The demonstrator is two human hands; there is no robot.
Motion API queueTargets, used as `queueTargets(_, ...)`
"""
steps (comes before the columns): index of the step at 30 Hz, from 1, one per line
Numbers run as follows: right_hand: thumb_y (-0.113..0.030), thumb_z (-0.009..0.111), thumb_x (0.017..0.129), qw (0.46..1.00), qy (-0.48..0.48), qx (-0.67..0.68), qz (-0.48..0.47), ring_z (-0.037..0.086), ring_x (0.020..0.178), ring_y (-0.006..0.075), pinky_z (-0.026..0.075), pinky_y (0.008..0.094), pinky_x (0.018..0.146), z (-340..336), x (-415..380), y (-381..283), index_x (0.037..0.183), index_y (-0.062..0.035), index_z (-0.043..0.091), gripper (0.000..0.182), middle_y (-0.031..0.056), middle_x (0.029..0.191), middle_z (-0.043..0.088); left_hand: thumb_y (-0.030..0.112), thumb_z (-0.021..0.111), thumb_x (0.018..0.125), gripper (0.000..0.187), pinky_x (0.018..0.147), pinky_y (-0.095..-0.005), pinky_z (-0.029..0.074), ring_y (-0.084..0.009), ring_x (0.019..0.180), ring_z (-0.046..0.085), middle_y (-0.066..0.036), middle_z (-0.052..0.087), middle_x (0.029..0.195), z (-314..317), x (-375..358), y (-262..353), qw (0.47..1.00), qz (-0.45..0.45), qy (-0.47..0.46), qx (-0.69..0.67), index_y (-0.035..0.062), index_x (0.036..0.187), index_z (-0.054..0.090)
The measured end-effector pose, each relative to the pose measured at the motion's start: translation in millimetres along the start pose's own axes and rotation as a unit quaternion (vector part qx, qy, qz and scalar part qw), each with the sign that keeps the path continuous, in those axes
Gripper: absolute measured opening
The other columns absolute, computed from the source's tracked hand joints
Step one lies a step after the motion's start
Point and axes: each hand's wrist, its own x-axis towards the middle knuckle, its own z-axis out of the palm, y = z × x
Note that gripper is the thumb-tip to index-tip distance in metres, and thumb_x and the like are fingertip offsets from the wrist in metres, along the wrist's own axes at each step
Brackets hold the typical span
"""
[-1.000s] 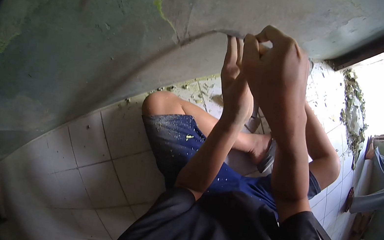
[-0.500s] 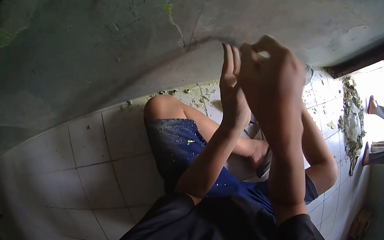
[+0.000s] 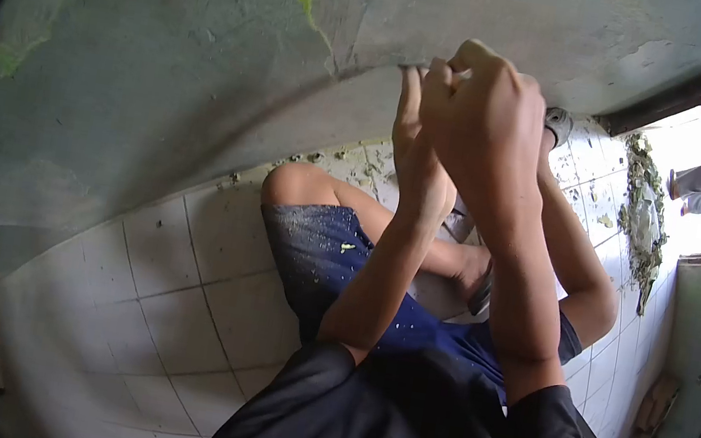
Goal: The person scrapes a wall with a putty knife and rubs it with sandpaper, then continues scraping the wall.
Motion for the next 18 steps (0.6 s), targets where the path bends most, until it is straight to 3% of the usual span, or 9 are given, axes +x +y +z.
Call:
queueTargets(3, -0.015, 0.062, 0.085, 0.999, 0.018, -0.023, -0.025, 0.066, 0.063, 0.0445, 0.055, 0.0489, 0.063, 3, 4, 3, 0.071, 0.0014, 0.060, 0.022, 0.0244, 0.063, 0.061, 0.036, 0.065, 0.101, 0.053, 0.096, -0.0280, 0.049, -0.0100, 0.115, 0.054, -0.005, 0.053, 0.123, 16, 7, 11, 1.000, 0.012, -0.002, -0.014, 0.0021, 0.135, 0.040)
queueTargets(7, -0.017, 0.061, 0.086, 1.000, 0.013, -0.005, -0.019, 0.065, 0.063, 0.0465, 0.053, 0.0510, 0.061, 18, 1, 21, 0.072, 0.0005, 0.058, 0.022, 0.0254, 0.062, 0.061, 0.029, 0.064, 0.101, 0.056, 0.094, -0.0278, 0.050, -0.0109, 0.105, 0.060, -0.005, 0.058, 0.113, -17, 9, -14, 0.994, -0.043, -0.039, 0.093, 0.0003, 0.140, 0.038)
queueTargets(9, -0.022, 0.063, 0.088, 0.997, -0.053, -0.039, 0.032, 0.068, 0.071, 0.0441, 0.054, 0.0493, 0.068, 14, -6, 27, 0.085, 0.0014, 0.067, 0.024, 0.0249, 0.071, 0.066, 0.028, 0.063, 0.100, 0.057, 0.094, -0.0272, 0.050, -0.0118, 0.105, 0.060, -0.008, 0.059, 0.121, -23, 6, -20, 0.994, -0.026, -0.037, 0.100, -0.0023, 0.143, 0.041)
queueTargets(11, -0.020, 0.063, 0.089, 0.999, -0.035, -0.027, -0.005, 0.065, 0.061, 0.0437, 0.052, 0.0499, 0.059, 21, -20, 48, 0.078, -0.0002, 0.060, 0.023, 0.0244, 0.062, 0.062, 0.029, 0.063, 0.100, 0.053, 0.081, -0.0247, 0.051, -0.0103, 0.093, 0.062, -0.013, 0.062, 0.126, -24, 10, -21, 0.993, -0.071, 0.088, 0.027, -0.0050, 0.139, 0.051)
queueTargets(12, -0.022, 0.063, 0.091, 0.999, -0.042, -0.015, 0.024, 0.066, 0.060, 0.0421, 0.052, 0.0490, 0.058, 22, -28, 54, 0.081, -0.0002, 0.061, 0.025, 0.0234, 0.062, 0.063, 0.035, 0.063, 0.100, 0.050, 0.064, -0.0233, 0.046, -0.0091, 0.073, 0.060, -0.015, 0.070, 0.115, -21, 10, -22, 0.989, -0.051, 0.138, -0.020, -0.0069, 0.128, 0.064)
queueTargets(13, -0.025, 0.064, 0.093, 0.997, -0.049, -0.004, 0.054, 0.066, 0.059, 0.0405, 0.052, 0.0480, 0.057, 24, -37, 63, 0.084, -0.0003, 0.062, 0.026, 0.0224, 0.062, 0.063, 0.035, 0.063, 0.100, 0.050, 0.064, -0.0233, 0.046, -0.0091, 0.073, 0.060, -0.015, 0.070, 0.115, -23, 13, -21, 0.989, -0.049, 0.136, -0.020, -0.0069, 0.128, 0.064)
queueTargets(15, -0.028, 0.063, 0.097, 0.997, -0.049, 0.012, 0.066, 0.066, 0.057, 0.0382, 0.051, 0.0457, 0.055, 37, -58, 82, 0.089, -0.0006, 0.061, 0.028, 0.0207, 0.062, 0.065, 0.037, 0.064, 0.101, 0.044, 0.067, -0.0265, 0.047, -0.0100, 0.075, 0.062, -0.007, 0.070, 0.091, -30, 19, -18, 0.967, -0.121, 0.155, 0.163, -0.0044, 0.114, 0.070)
queueTargets(16, -0.028, 0.064, 0.097, 0.995, -0.066, 0.019, 0.076, 0.067, 0.058, 0.0386, 0.052, 0.0463, 0.055, 40, -67, 87, 0.092, -0.0005, 0.061, 0.029, 0.0207, 0.063, 0.065, 0.032, 0.069, 0.099, 0.041, 0.053, -0.0231, 0.038, -0.0067, 0.061, 0.053, -0.005, 0.072, 0.080, -31, 22, -20, 0.953, -0.114, 0.158, 0.230, -0.0065, 0.111, 0.073)
queueTargets(18, -0.029, 0.067, 0.096, 0.992, -0.085, 0.038, 0.080, 0.067, 0.062, 0.0409, 0.052, 0.0490, 0.058, 54, -85, 104, 0.097, -0.0010, 0.057, 0.029, 0.0219, 0.067, 0.067, 0.019, 0.074, 0.096, 0.028, 0.059, -0.0216, 0.043, -0.0056, 0.068, 0.057, -0.002, 0.071, 0.082, -46, 28, -34, 0.950, -0.096, 0.130, 0.268, -0.0063, 0.108, 0.073)
